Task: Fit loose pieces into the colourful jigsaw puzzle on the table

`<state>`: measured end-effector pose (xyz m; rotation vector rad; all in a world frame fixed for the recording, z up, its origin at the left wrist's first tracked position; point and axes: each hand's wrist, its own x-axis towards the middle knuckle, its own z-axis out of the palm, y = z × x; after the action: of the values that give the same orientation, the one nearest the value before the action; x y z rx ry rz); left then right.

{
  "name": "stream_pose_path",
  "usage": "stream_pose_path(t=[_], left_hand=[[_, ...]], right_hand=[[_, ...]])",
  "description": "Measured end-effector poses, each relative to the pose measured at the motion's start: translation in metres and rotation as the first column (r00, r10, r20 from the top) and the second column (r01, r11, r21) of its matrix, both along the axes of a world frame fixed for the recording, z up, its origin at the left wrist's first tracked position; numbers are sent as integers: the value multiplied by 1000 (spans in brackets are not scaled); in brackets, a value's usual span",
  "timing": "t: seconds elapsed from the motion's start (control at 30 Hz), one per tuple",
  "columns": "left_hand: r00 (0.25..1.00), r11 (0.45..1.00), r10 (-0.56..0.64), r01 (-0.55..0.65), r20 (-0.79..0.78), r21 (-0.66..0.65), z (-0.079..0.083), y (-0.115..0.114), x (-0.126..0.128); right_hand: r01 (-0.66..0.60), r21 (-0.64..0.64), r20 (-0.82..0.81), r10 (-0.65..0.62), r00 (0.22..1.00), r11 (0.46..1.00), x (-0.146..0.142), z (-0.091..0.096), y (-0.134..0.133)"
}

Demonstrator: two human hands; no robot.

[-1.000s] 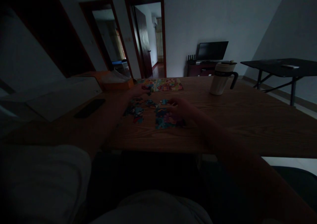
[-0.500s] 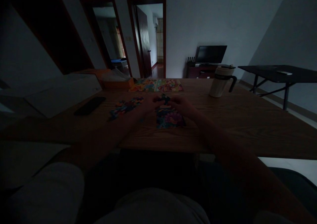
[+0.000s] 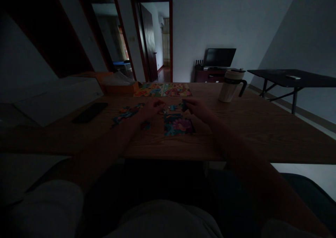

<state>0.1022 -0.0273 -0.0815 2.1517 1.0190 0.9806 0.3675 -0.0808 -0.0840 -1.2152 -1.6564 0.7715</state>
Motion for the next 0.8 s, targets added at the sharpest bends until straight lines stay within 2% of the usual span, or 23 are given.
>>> stream_pose_path(t=[0.1, 0.27, 0.43, 0.6, 0.8], left_hand=[[988, 994, 45, -30, -151, 103, 5, -2, -8], [948, 991, 16, 26, -317, 128, 8, -15, -4], [927, 990, 2, 51, -374, 132, 4, -16, -1], [900, 993, 5, 46, -435, 106, 6, -18, -1], [893, 990, -13, 75, -451, 122, 6, -20, 0]], right_hand=[[64, 33, 96, -67, 993, 997, 7, -3, 6], [121, -4, 162, -118, 980, 993, 9, -10, 15], [150, -61, 333, -122, 935, 987, 10, -19, 22], [149, 2, 498, -130, 857, 989, 7, -22, 24], [143, 40, 620, -137, 772, 989, -1, -20, 19]])
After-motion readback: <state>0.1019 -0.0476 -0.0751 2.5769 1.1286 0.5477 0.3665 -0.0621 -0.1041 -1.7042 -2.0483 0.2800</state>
